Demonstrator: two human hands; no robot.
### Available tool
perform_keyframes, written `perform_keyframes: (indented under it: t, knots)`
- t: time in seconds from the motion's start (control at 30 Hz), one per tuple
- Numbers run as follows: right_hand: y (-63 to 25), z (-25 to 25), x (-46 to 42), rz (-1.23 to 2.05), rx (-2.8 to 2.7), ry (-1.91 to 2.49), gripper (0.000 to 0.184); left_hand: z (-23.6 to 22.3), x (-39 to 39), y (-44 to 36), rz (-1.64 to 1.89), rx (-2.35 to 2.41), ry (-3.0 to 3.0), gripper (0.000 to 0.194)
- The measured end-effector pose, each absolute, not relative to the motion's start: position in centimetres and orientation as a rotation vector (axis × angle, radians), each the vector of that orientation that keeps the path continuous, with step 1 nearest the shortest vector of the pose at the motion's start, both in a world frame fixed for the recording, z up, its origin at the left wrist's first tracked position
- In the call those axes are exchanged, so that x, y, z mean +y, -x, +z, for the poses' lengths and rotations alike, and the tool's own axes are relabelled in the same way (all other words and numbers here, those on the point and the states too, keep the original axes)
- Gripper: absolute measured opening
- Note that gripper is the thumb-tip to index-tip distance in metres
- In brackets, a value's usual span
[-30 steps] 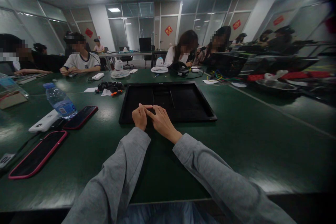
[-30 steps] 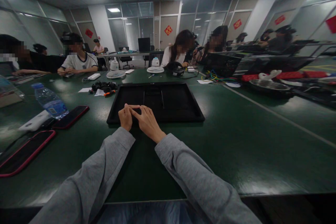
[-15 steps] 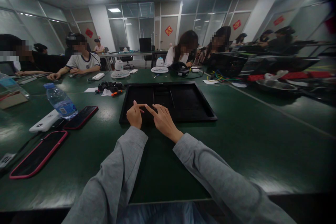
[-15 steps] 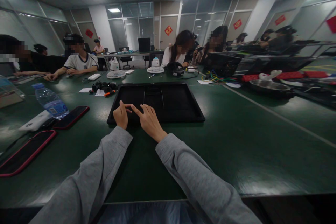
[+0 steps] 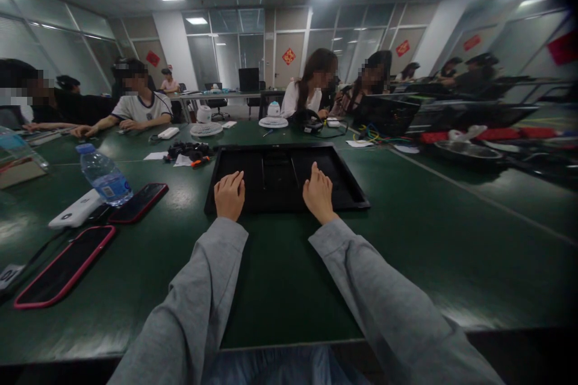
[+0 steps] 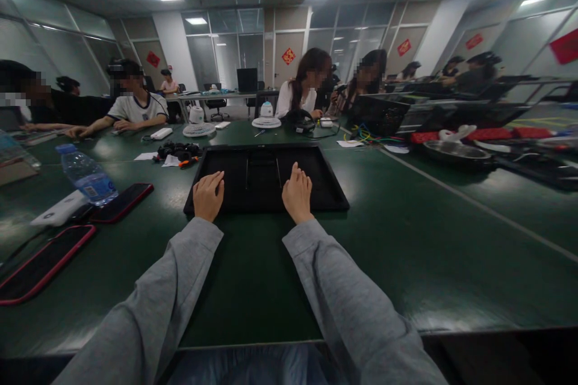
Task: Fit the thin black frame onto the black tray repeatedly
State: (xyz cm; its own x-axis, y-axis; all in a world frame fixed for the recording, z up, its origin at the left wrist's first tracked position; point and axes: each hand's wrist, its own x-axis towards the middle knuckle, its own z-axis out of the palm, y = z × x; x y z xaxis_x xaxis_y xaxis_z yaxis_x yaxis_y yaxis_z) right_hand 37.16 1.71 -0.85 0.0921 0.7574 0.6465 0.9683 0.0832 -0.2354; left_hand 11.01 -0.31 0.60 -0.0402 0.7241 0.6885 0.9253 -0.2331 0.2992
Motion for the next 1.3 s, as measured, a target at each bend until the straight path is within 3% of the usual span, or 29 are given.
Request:
perform_keyframes:
  t: [0.3, 1.3]
  knots:
    - [-37.2, -2.0, 2.2, -0.348, -1.827, 1.892, 0.064, -0.7, 0.5, -11.1, -0.636, -2.016, 2.113, 0.052]
    - [-37.5, -1.5, 3.3, -0.303, -1.938, 1.887, 0.06, 0.0, 0.0, -10.7, -0.535, -2.264, 2.029, 0.056]
